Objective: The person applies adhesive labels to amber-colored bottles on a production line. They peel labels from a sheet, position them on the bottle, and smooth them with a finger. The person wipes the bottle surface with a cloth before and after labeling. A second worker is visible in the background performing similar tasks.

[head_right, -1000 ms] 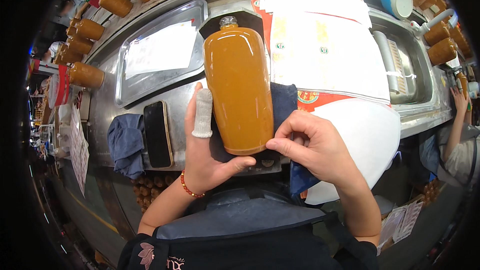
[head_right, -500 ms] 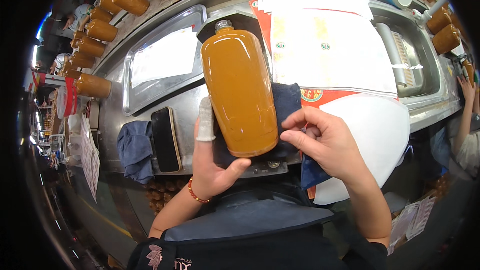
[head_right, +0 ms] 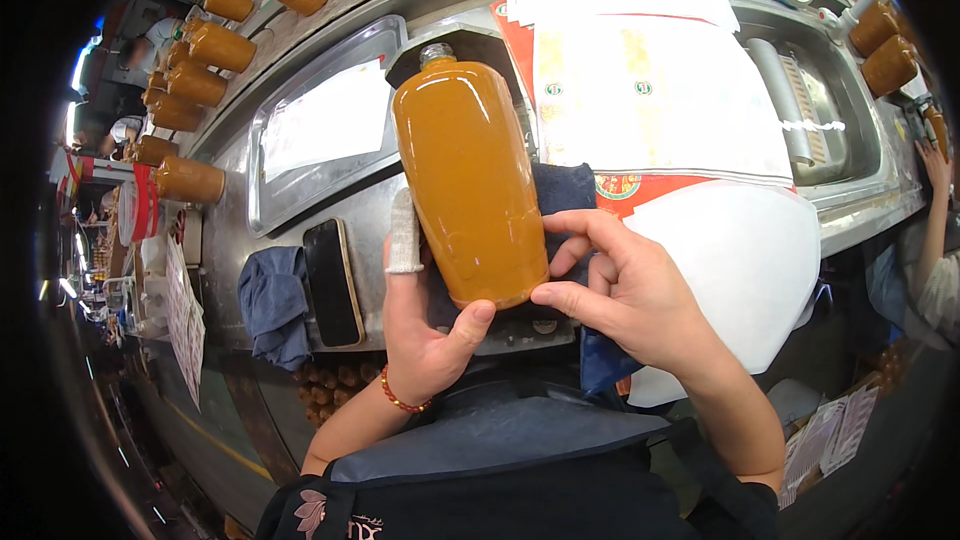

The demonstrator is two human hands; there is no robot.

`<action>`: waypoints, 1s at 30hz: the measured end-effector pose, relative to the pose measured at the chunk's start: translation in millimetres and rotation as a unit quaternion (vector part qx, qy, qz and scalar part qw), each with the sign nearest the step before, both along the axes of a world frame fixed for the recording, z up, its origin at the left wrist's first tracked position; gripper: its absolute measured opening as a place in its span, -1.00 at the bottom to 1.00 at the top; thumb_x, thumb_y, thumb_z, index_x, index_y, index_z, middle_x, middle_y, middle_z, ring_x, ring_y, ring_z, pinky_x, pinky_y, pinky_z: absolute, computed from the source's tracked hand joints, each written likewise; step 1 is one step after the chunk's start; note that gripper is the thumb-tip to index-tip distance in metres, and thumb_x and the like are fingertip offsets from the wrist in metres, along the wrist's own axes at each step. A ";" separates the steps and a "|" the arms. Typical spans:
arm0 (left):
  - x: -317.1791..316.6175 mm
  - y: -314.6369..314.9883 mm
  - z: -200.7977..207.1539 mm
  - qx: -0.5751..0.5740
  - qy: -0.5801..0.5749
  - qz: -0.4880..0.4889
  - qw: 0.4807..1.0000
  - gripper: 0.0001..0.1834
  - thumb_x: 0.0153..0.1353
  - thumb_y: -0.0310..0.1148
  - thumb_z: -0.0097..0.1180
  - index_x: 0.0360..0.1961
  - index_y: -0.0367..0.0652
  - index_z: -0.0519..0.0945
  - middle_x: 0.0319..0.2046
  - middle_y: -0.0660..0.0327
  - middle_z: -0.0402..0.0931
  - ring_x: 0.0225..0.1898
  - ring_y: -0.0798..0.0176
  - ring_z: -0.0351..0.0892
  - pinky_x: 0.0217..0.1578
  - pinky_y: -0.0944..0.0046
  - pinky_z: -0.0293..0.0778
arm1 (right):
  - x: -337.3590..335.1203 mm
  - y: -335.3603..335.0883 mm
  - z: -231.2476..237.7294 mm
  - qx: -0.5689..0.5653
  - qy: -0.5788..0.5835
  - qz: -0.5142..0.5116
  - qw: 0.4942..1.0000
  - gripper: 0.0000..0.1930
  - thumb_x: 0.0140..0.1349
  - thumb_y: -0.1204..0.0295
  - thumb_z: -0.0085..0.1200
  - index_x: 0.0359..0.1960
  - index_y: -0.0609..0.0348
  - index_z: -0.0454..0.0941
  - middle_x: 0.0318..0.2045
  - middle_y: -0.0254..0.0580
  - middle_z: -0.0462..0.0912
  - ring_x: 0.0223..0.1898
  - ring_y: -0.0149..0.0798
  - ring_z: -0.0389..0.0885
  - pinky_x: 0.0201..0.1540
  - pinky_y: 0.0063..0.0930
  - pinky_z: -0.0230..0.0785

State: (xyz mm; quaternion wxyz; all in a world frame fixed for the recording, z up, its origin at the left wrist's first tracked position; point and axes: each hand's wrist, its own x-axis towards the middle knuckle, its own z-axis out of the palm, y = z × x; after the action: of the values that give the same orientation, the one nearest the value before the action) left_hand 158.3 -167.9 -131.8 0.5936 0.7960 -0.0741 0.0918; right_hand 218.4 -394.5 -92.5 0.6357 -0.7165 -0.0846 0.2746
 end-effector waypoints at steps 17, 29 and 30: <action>-31.5 16.1 -14.6 0.177 -0.195 0.026 0.964 -0.36 0.29 -0.16 0.34 0.22 -0.43 0.52 0.30 -0.11 0.30 0.31 -0.12 0.42 0.24 0.02 0.42 | 2.4 -0.9 -2.6 0.002 0.012 0.003 1.000 -0.46 0.22 0.50 0.37 0.22 0.29 0.47 -0.30 -0.38 0.62 -0.59 -0.72 0.30 -0.48 -0.77 0.19; -4.0 26.5 -6.5 0.379 -0.384 -0.048 0.841 -0.59 0.08 -0.35 0.40 0.00 -0.11 0.67 0.07 0.21 0.50 0.05 0.10 0.54 -0.11 0.17 0.66 | 12.1 -5.8 -0.3 0.009 0.051 0.028 0.998 -0.53 0.25 0.51 0.34 0.18 0.31 0.51 -0.29 -0.39 0.63 -0.49 -0.71 0.42 -0.40 -0.78 0.27; -1.6 24.1 -4.6 0.373 -0.385 -0.050 0.843 -0.60 0.07 -0.33 0.41 -0.03 -0.10 0.67 0.07 0.22 0.50 0.05 0.11 0.53 -0.11 0.18 0.66 | 19.6 -9.7 -0.3 0.011 0.065 0.034 0.997 -0.55 0.26 0.51 0.33 0.17 0.32 0.52 -0.29 -0.38 0.63 -0.45 -0.70 0.46 -0.38 -0.78 0.30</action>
State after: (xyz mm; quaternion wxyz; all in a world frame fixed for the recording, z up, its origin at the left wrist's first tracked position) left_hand 156.7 -143.8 -136.4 0.1792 0.8531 -0.3654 0.3263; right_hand 237.9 -404.2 -92.7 0.6378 -0.6869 -0.0707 0.3411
